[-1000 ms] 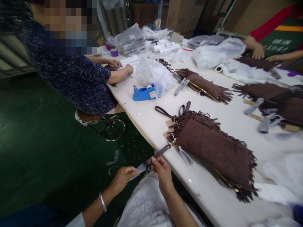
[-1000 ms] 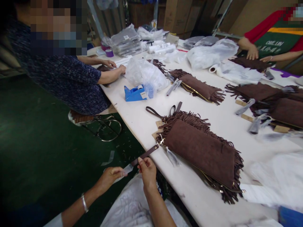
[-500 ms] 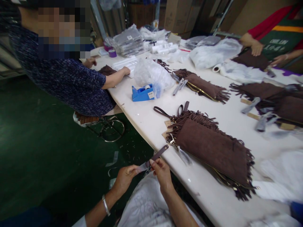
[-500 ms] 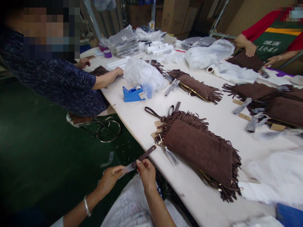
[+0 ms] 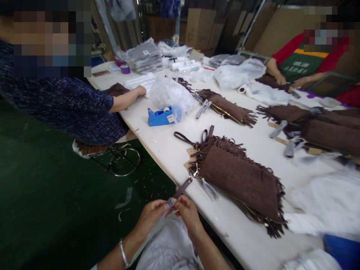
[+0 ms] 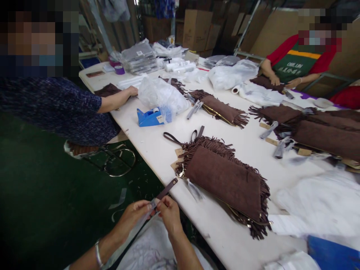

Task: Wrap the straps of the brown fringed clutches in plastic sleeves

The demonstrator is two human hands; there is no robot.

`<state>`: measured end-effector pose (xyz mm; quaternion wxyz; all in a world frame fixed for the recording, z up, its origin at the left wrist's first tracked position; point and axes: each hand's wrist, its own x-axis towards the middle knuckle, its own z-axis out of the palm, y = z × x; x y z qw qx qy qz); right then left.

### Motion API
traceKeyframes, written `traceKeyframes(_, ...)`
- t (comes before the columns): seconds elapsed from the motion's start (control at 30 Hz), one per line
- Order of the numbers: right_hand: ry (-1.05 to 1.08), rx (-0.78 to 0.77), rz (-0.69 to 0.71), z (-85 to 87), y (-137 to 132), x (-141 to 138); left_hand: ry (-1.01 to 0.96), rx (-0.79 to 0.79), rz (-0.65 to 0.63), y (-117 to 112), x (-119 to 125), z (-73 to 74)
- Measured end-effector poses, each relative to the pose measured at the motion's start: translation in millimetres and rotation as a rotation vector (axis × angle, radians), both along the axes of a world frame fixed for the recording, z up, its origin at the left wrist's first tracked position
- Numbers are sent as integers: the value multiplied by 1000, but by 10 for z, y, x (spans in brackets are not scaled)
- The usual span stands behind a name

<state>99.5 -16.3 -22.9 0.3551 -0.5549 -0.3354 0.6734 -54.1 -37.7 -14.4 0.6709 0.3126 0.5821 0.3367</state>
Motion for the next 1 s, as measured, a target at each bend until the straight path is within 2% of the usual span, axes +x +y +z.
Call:
traceKeyframes(0.1,-37,22,-8,60,31,133,21,28,-70,91,-42,-7)
traceKeyframes(0.2,-79,38,-181,134,115,263,40,74,-147,198,-152,58)
traceKeyframes(0.33,23,-52,-364,174,293,322,66,80,-254,320,-312,199)
traceKeyframes(0.47,156,-101,-462,128,450,256,172,140,-356,373,-329,220)
traceKeyframes(0.57,236,-124,-513,100,510,209,232,163,-352,413,-220,180)
traceKeyframes(0.77,246,-158,-484,140,506,244,197,175,-222,624,150,139)
traceKeyframes(1.0,134,-53,-411,157,488,314,74,222,-192,870,536,136)
